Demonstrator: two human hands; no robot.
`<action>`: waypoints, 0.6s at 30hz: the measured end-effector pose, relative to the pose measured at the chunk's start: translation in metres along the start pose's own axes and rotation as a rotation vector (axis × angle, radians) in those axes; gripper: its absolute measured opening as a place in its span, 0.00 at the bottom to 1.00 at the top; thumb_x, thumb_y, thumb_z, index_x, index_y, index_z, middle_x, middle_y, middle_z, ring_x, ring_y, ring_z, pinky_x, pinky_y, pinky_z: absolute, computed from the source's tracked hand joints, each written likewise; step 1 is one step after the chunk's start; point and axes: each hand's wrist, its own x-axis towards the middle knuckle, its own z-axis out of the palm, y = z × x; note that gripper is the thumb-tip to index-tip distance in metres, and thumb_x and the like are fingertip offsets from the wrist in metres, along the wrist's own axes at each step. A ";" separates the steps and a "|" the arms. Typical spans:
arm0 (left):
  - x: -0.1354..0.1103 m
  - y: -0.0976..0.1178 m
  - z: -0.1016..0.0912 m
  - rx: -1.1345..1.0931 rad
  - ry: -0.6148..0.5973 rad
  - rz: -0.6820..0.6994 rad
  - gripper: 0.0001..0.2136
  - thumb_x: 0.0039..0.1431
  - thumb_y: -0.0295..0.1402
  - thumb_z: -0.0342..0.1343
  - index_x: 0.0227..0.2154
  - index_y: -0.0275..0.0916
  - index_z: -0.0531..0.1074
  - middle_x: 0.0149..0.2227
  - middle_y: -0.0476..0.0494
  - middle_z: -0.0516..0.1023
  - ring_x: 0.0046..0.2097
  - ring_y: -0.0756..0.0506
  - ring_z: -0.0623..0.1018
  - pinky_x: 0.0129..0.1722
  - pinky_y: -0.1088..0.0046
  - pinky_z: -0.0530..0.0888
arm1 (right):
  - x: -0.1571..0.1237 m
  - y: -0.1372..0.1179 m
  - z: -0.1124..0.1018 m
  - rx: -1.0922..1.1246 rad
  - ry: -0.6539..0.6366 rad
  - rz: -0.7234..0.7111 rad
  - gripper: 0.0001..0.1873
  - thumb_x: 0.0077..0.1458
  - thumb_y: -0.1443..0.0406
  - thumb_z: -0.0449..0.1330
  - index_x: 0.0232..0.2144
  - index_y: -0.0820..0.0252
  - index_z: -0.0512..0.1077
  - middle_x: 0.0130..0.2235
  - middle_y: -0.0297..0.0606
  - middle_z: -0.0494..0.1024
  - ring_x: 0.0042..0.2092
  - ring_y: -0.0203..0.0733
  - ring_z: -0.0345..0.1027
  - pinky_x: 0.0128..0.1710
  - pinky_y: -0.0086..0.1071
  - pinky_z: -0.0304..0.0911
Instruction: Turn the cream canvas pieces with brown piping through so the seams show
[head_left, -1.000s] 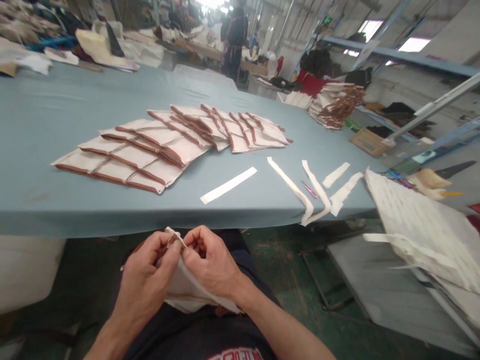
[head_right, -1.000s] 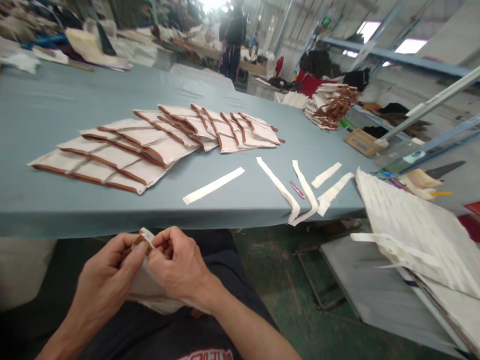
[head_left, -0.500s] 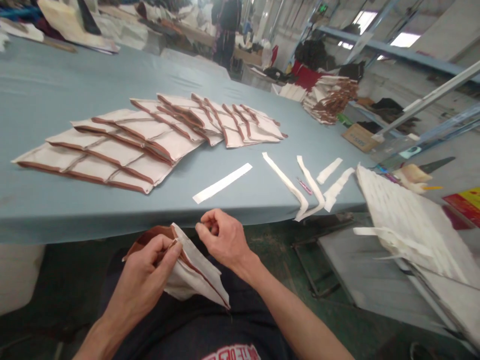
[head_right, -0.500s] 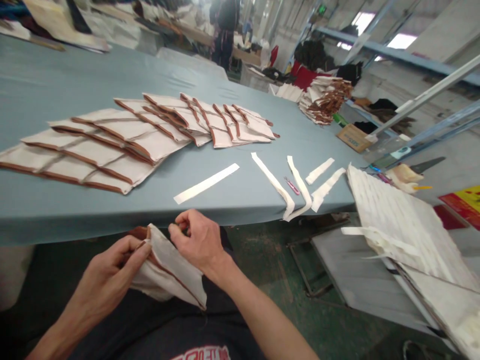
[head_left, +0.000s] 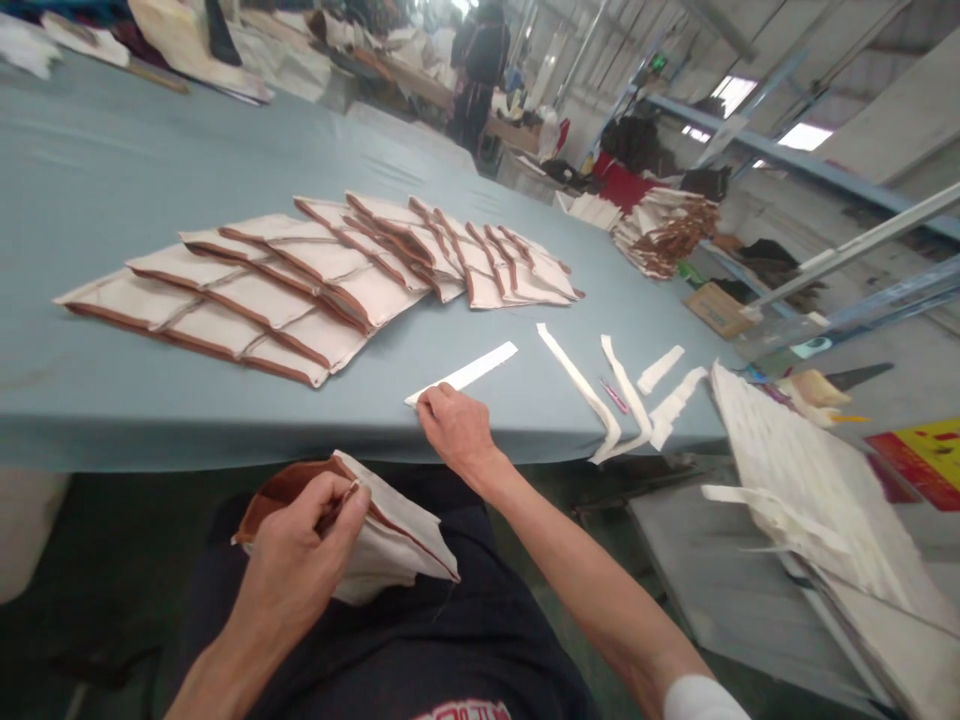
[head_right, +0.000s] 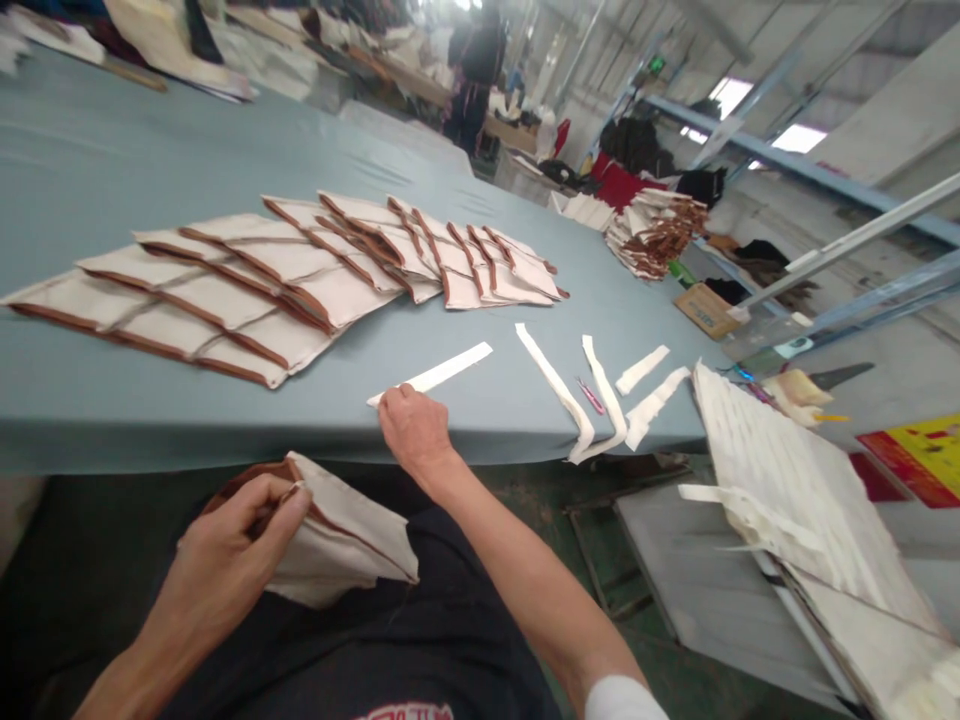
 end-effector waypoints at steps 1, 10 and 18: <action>0.000 0.000 -0.001 0.013 0.031 -0.009 0.17 0.67 0.50 0.54 0.28 0.45 0.74 0.26 0.52 0.82 0.29 0.45 0.81 0.31 0.73 0.72 | 0.001 0.001 -0.001 0.012 -0.002 0.001 0.13 0.75 0.65 0.54 0.44 0.58 0.79 0.51 0.46 0.83 0.49 0.47 0.77 0.43 0.34 0.61; 0.022 0.015 0.004 0.153 0.134 0.009 0.11 0.65 0.47 0.53 0.38 0.46 0.71 0.25 0.51 0.81 0.30 0.39 0.85 0.32 0.68 0.73 | 0.023 0.036 -0.008 0.332 -0.088 0.003 0.16 0.72 0.57 0.59 0.34 0.60 0.75 0.31 0.30 0.75 0.33 0.37 0.68 0.36 0.31 0.61; 0.080 0.046 0.042 0.399 -0.148 0.159 0.22 0.76 0.38 0.49 0.67 0.39 0.70 0.28 0.49 0.84 0.37 0.37 0.87 0.39 0.65 0.76 | 0.028 0.050 -0.002 0.610 -0.121 -0.029 0.11 0.65 0.62 0.59 0.31 0.60 0.73 0.27 0.27 0.70 0.31 0.35 0.62 0.33 0.29 0.56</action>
